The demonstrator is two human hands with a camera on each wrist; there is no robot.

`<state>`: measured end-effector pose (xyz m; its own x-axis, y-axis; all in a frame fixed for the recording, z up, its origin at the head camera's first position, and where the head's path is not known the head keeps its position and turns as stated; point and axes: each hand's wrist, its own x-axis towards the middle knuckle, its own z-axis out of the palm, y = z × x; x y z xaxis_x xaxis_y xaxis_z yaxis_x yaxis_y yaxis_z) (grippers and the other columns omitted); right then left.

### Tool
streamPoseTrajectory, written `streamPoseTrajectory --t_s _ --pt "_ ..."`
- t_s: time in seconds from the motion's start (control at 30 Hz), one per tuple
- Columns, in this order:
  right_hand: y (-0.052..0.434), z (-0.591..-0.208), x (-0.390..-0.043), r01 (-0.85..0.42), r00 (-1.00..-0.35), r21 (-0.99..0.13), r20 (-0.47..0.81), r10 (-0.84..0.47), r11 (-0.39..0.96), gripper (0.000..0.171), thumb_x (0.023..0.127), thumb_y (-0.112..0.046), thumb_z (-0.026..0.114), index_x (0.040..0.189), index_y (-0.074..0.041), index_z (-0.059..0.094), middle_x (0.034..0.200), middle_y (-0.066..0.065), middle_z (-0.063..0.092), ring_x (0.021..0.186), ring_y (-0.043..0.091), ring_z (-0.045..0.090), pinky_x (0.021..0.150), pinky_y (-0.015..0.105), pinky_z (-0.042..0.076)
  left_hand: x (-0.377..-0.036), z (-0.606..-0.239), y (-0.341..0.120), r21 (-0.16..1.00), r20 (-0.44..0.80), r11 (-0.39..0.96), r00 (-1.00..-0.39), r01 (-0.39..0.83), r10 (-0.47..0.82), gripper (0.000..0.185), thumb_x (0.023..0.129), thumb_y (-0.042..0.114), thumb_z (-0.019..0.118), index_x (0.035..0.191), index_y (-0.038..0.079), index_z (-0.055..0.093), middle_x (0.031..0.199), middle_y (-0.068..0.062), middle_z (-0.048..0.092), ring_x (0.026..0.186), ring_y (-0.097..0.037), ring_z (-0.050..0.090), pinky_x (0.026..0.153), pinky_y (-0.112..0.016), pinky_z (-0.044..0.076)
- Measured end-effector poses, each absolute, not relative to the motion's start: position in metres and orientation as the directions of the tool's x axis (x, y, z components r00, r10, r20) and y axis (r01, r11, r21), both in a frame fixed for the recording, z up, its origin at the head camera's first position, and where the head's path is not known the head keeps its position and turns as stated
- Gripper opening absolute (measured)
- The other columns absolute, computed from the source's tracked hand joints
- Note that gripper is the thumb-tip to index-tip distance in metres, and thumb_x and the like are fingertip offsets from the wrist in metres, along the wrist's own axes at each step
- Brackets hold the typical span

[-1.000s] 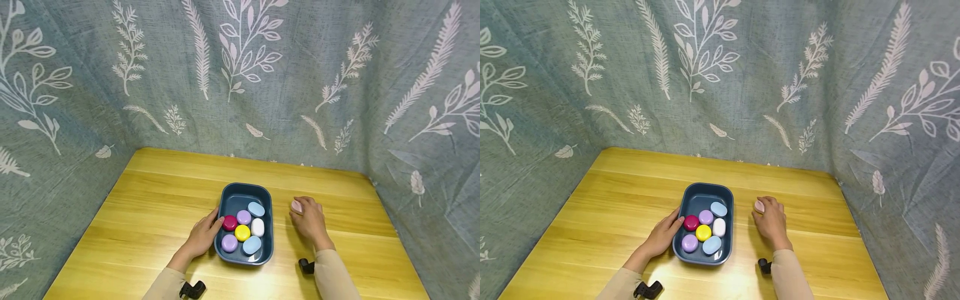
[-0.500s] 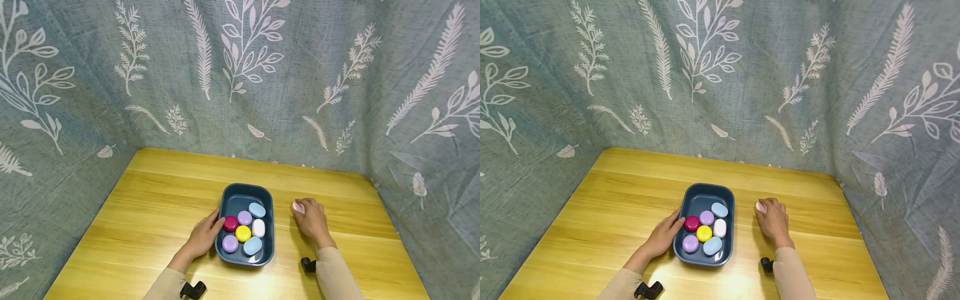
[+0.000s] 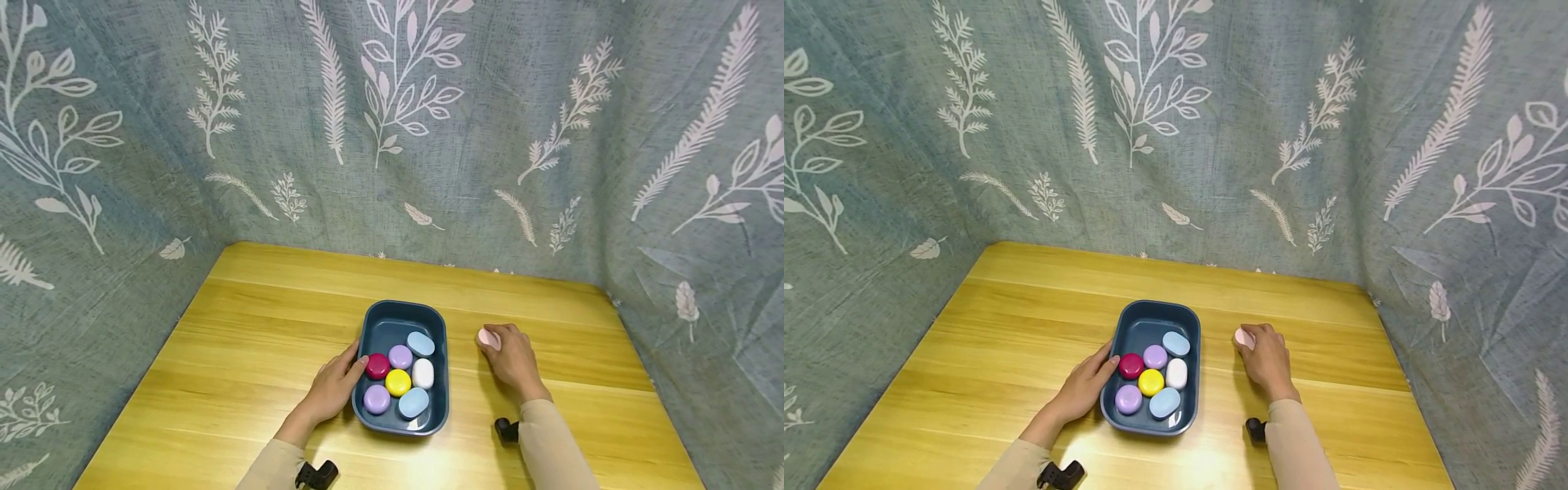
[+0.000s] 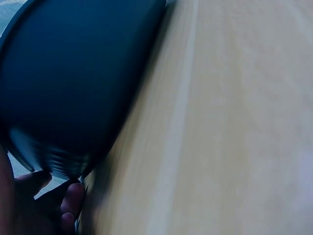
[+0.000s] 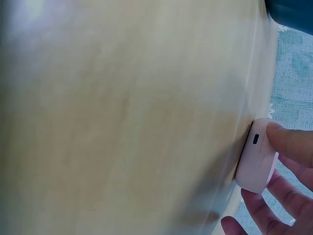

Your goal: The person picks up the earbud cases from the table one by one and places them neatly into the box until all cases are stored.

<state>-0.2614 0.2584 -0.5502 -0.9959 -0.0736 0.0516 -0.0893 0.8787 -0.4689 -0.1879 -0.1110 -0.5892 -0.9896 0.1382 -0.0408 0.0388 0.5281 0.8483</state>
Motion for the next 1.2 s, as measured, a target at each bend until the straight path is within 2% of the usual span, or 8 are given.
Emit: streamPoseTrajectory --t_s 0.37,0.83,1.2 --pt "0.261 -0.549 -0.261 -0.103 -0.995 -0.48 0.048 -0.091 0.871 0.045 0.101 -0.018 0.069 0.141 -0.001 0.061 0.136 0.029 0.059 0.126 0.053 0.052 0.107 0.065 0.041 -0.188 -0.591 -0.11 0.848 -0.035 0.529 -0.99 0.044 0.137 0.066 0.108 0.058 0.038 0.163 0.021 0.036 0.162 -0.007 0.046 0.152 -0.034 0.04 0.121 -0.062 0.025" --pt "0.256 -0.54 -0.261 -0.091 -0.996 -0.505 0.026 -0.09 0.858 0.046 0.102 -0.022 0.067 0.144 -0.003 0.06 0.141 0.026 0.057 0.131 0.051 0.052 0.109 0.065 0.041 -0.189 -0.592 -0.11 0.848 -0.032 0.527 -0.99 0.047 0.138 0.067 0.108 0.058 0.038 0.163 0.02 0.035 0.162 -0.007 0.046 0.152 -0.034 0.039 0.122 -0.064 0.024" --pt "0.247 -0.527 -0.259 -0.141 -0.99 -0.508 0.076 -0.119 0.85 0.048 0.1 -0.024 0.07 0.142 -0.002 0.061 0.139 0.026 0.059 0.127 0.047 0.057 0.107 0.063 0.045 -0.189 -0.59 -0.11 0.845 -0.031 0.532 -0.99 0.047 0.137 0.067 0.108 0.057 0.039 0.163 0.019 0.036 0.162 -0.008 0.046 0.152 -0.034 0.04 0.122 -0.063 0.026"
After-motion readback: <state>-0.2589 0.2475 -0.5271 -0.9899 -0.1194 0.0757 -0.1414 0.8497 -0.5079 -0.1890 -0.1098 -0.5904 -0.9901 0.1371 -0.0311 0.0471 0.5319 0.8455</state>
